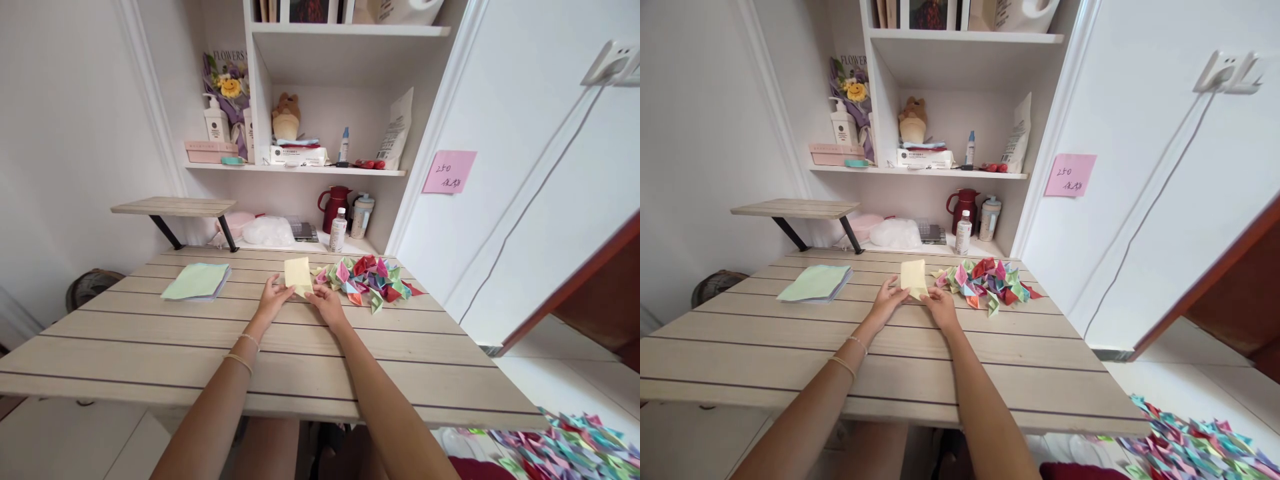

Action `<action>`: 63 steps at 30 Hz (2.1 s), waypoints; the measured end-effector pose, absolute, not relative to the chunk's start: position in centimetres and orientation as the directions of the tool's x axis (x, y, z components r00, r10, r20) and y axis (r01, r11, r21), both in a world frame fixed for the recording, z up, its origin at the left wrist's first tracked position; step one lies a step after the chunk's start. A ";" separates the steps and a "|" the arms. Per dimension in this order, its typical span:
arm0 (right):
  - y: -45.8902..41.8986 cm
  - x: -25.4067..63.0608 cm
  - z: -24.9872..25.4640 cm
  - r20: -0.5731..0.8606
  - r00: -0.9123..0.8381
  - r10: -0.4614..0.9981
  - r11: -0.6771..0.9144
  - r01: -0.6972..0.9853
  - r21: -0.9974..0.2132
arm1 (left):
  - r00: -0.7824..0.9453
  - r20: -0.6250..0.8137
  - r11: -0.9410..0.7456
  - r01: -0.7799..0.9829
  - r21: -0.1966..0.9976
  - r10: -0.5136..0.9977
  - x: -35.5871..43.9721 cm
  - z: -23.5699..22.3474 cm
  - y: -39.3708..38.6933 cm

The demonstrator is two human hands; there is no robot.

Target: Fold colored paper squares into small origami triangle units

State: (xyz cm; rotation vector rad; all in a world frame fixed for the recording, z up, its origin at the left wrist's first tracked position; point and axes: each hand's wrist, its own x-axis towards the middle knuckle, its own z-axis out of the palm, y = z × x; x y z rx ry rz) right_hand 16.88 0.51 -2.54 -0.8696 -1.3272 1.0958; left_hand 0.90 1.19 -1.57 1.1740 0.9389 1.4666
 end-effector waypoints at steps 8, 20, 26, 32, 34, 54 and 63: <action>0.6 17.1 -2.8 0.469 0.015 0.883 0.465 0.104 -0.879 | 0.258 0.117 -0.068 -0.191 0.979 0.959 0.7 -1.3 0.7; -0.4 17.1 -1.6 0.360 -0.156 0.920 0.349 -0.091 -0.933 | 0.184 0.217 -0.163 -0.268 0.950 0.959 1.2 -1.7 0.7; -0.3 17.1 -1.6 0.350 -0.032 0.936 0.348 -0.054 -0.936 | 0.171 0.193 -0.138 -0.289 0.947 0.966 1.1 -1.3 0.4; 0.3 17.2 -2.1 0.258 0.043 0.965 0.261 -0.174 -0.949 | 0.083 0.188 -0.163 -0.244 0.956 0.979 0.8 -1.2 0.8; 0.3 17.2 -2.1 0.241 0.003 0.970 0.239 -0.164 -0.957 | 0.068 0.199 -0.176 -0.252 0.952 0.978 0.7 -1.3 0.9; -1.0 17.1 -1.0 0.220 -0.216 0.951 0.195 -0.129 -0.972 | 0.216 0.108 -0.053 -0.247 0.968 0.970 0.7 -1.3 0.9; -0.7 17.3 -1.2 0.208 -0.197 0.958 0.180 -0.152 -0.972 | 0.226 0.115 -0.061 -0.234 0.970 0.967 0.7 -1.3 0.8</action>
